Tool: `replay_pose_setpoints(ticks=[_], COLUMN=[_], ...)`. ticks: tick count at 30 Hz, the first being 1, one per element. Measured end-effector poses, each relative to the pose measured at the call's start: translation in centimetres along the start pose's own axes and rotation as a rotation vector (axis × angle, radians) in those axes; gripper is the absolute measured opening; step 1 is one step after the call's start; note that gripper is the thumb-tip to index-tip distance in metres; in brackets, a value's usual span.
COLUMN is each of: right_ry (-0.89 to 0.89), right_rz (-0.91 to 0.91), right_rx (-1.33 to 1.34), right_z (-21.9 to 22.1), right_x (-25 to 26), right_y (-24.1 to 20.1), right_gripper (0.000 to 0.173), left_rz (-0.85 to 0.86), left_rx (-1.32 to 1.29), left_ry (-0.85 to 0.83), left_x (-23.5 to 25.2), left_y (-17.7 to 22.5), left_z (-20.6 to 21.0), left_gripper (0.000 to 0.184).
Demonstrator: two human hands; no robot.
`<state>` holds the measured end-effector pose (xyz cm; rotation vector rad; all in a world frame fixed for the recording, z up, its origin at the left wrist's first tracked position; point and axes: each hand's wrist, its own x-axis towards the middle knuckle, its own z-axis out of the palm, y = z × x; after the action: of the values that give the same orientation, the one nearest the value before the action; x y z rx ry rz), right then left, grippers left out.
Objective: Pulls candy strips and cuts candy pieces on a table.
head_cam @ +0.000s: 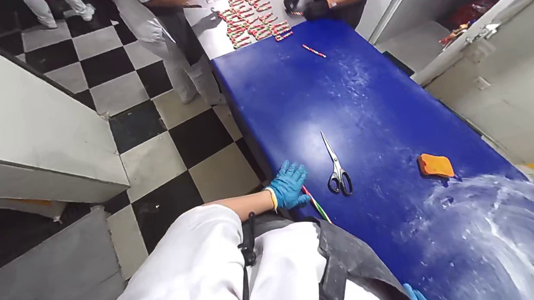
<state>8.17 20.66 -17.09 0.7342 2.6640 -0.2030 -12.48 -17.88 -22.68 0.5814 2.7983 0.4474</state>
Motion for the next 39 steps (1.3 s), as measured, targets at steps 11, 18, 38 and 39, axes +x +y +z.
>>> replay_pose_setpoints(ticks=[11,18,38,39], right_ry=[0.021,0.047,-0.350,-0.352], right_rz=[-0.234,-0.207,0.051,0.016], right_rx=[-0.024,0.355,-0.036,-0.012], right_z=[3.3,3.5,1.4,1.7], right_x=[1.8,1.4,1.6,2.2], right_y=[0.0,0.8,-5.4,-5.5], right_gripper=[0.052,0.034,0.045,0.046], left_rz=[-0.225,0.726,-0.189,-0.280], left_rx=[0.124,-0.107,-0.221,-0.221], left_ry=[0.190,-0.104,-0.771,-0.639], left_x=[18.9,10.7,6.6,7.5], left_y=[5.3,20.9,-9.9,-13.8], left_z=[1.4,2.9,-21.1,-20.5], left_gripper=[0.088,0.066,0.042,0.041])
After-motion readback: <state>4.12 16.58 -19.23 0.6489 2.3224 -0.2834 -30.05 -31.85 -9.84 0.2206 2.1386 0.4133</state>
